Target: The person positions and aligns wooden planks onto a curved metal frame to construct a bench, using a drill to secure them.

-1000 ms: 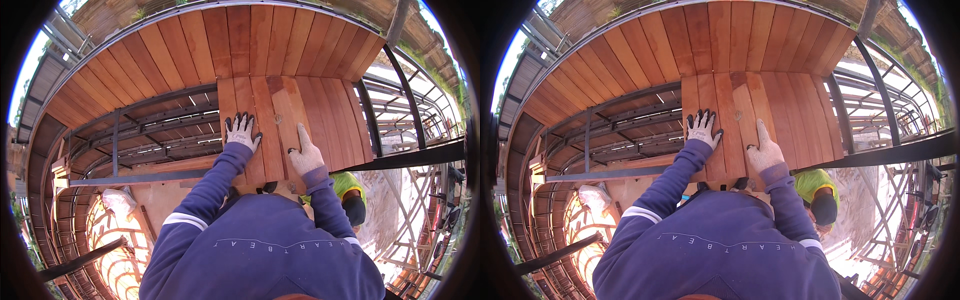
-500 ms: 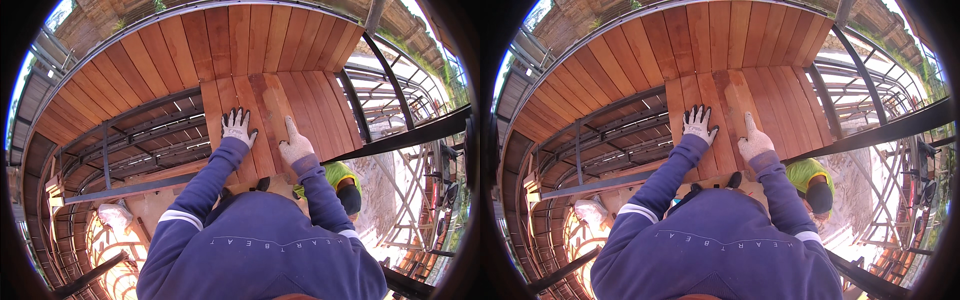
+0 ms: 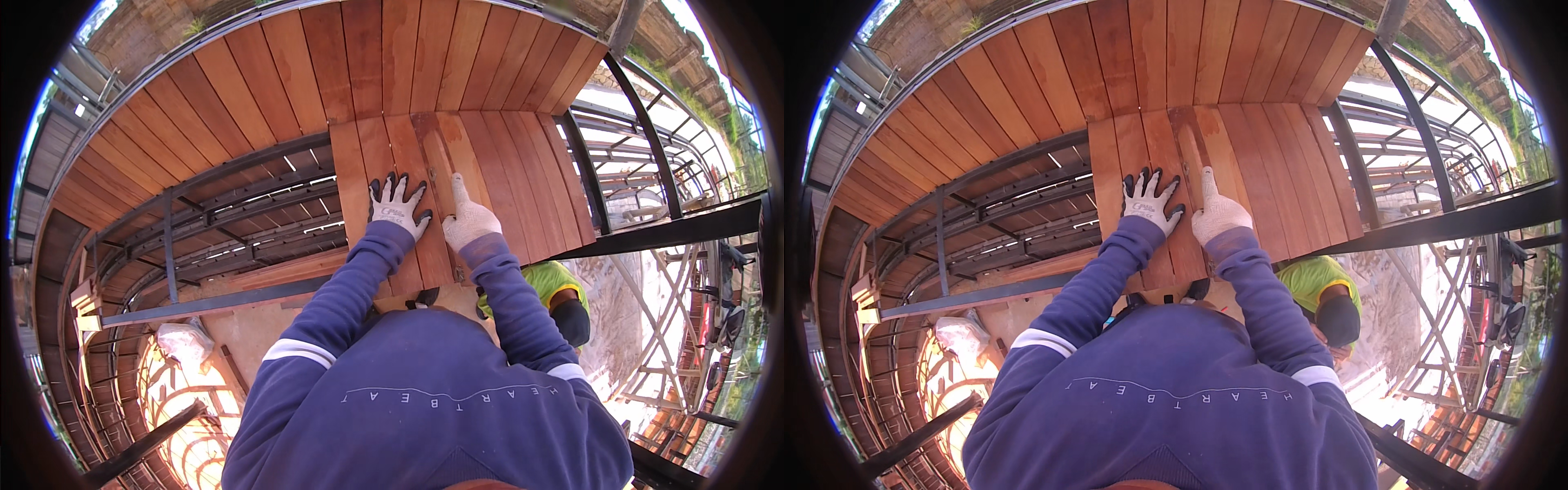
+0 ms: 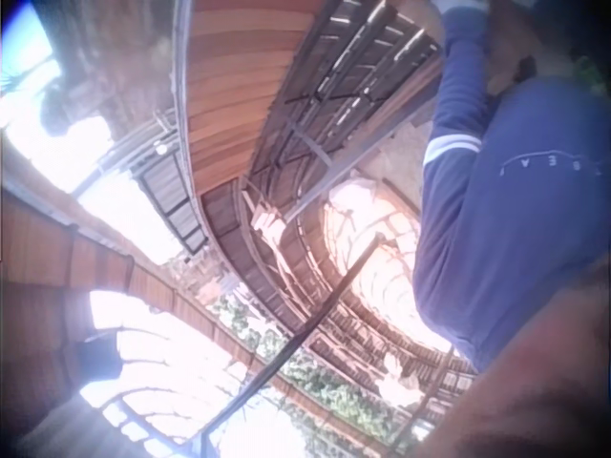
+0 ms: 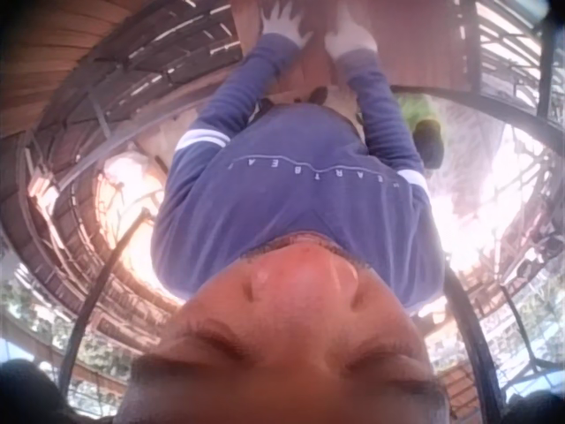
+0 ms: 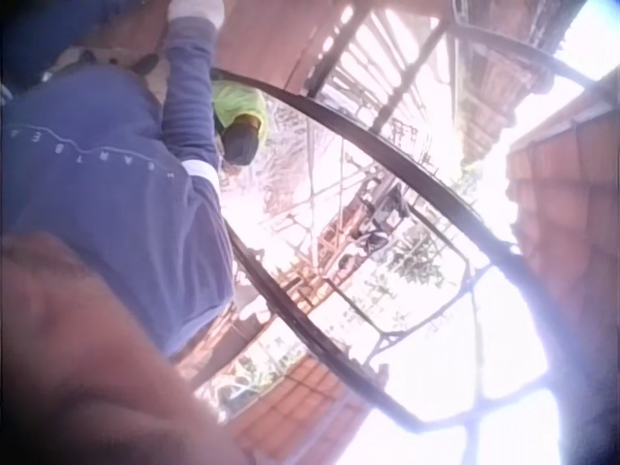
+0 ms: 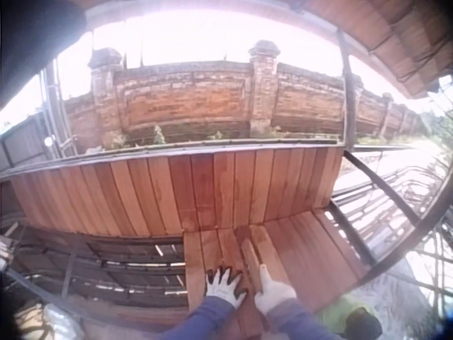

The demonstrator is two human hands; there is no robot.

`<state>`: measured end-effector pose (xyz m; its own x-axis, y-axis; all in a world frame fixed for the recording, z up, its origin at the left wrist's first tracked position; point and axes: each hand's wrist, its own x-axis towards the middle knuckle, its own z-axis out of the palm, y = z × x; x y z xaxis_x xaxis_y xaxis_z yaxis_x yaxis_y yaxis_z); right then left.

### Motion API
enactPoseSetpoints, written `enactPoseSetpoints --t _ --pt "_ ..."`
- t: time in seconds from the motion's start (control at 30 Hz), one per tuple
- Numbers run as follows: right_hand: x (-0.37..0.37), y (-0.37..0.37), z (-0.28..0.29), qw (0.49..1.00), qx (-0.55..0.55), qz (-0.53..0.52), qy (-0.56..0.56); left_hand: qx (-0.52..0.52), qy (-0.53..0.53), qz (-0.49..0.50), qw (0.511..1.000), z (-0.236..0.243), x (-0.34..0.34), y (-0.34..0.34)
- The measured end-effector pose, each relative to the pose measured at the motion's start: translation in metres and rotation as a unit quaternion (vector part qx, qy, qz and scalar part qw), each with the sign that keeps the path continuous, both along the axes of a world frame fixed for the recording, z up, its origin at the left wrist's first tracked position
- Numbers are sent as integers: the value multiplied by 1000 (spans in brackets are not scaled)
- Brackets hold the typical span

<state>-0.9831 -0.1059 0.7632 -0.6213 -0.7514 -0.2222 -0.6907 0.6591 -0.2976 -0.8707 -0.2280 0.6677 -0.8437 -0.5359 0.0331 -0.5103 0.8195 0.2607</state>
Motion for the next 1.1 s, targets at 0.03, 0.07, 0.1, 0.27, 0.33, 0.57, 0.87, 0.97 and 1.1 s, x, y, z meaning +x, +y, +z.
enactPoseSetpoints --t 0.03,0.07,0.1,0.27,0.33,0.57,0.87,0.97,1.1 --pt "2 0 0 1000 -3 1 4 5 -2 -2 1000 2 0 0" --pt "3 -1 0 1000 -6 2 8 4 -5 -3 1000 3 0 0" --pt "5 0 0 1000 -2 1 10 3 -8 -4 1000 4 0 0" --pt "4 -2 -2 1000 -3 -3 27 -1 -20 -11 1000 4 -1 0" --pt "5 -4 -3 999 10 -3 30 0 -27 -14 1000 3 -1 1" --pt "15 -12 1 998 28 -8 49 3 -78 -21 997 14 -6 2" --pt "10 -21 4 998 39 -12 39 1 -78 -22 997 15 -7 1" --pt "9 -25 2 997 37 -10 60 -11 -64 -19 998 12 -6 1" --pt "11 -25 6 997 59 -11 39 -7 -63 -20 998 10 -5 0"
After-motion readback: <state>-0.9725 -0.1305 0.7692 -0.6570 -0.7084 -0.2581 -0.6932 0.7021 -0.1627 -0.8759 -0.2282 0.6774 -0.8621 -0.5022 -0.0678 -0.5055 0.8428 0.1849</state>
